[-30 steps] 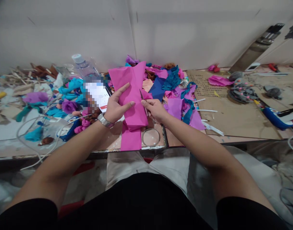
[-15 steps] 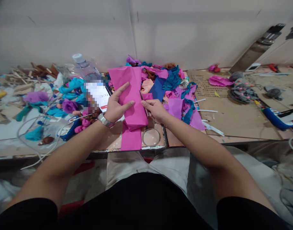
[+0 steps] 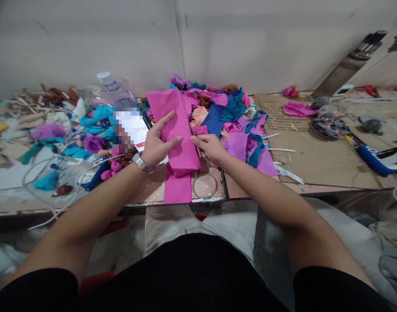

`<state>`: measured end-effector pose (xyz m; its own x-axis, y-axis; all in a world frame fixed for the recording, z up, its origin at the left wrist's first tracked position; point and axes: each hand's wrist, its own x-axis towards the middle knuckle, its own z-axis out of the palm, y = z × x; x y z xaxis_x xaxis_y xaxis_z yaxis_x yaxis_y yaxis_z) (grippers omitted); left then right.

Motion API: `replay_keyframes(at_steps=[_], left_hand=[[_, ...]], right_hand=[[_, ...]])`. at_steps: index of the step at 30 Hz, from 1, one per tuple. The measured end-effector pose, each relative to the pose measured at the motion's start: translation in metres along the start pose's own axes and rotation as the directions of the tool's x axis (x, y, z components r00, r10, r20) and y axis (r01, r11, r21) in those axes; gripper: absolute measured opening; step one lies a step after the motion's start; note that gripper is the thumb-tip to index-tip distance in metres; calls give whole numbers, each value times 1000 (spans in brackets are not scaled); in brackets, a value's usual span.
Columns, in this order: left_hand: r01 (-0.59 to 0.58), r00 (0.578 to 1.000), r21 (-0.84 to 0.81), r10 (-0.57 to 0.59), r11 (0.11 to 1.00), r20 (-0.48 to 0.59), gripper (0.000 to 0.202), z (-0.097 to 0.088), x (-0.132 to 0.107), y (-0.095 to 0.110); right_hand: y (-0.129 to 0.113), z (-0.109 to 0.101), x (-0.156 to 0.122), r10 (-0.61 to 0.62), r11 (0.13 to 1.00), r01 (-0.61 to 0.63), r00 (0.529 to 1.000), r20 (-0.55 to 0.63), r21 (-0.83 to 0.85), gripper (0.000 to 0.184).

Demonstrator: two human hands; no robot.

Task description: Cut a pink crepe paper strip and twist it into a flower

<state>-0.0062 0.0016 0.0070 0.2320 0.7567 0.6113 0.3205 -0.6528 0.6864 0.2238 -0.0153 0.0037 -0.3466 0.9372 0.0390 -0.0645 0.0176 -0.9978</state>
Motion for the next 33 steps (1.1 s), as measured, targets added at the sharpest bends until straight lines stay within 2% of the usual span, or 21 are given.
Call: replay_keyframes(at_steps=[20, 33], left_hand=[[19, 1000, 6, -19, 1000, 1, 94, 0, 0, 4], [22, 999, 29, -23, 999, 46, 92, 3, -2, 7]], right_hand=[[-3, 0, 0, -11, 1000, 11, 1000, -16, -8, 66], [2, -1, 2, -27, 1000, 28, 999, -44, 12, 65]])
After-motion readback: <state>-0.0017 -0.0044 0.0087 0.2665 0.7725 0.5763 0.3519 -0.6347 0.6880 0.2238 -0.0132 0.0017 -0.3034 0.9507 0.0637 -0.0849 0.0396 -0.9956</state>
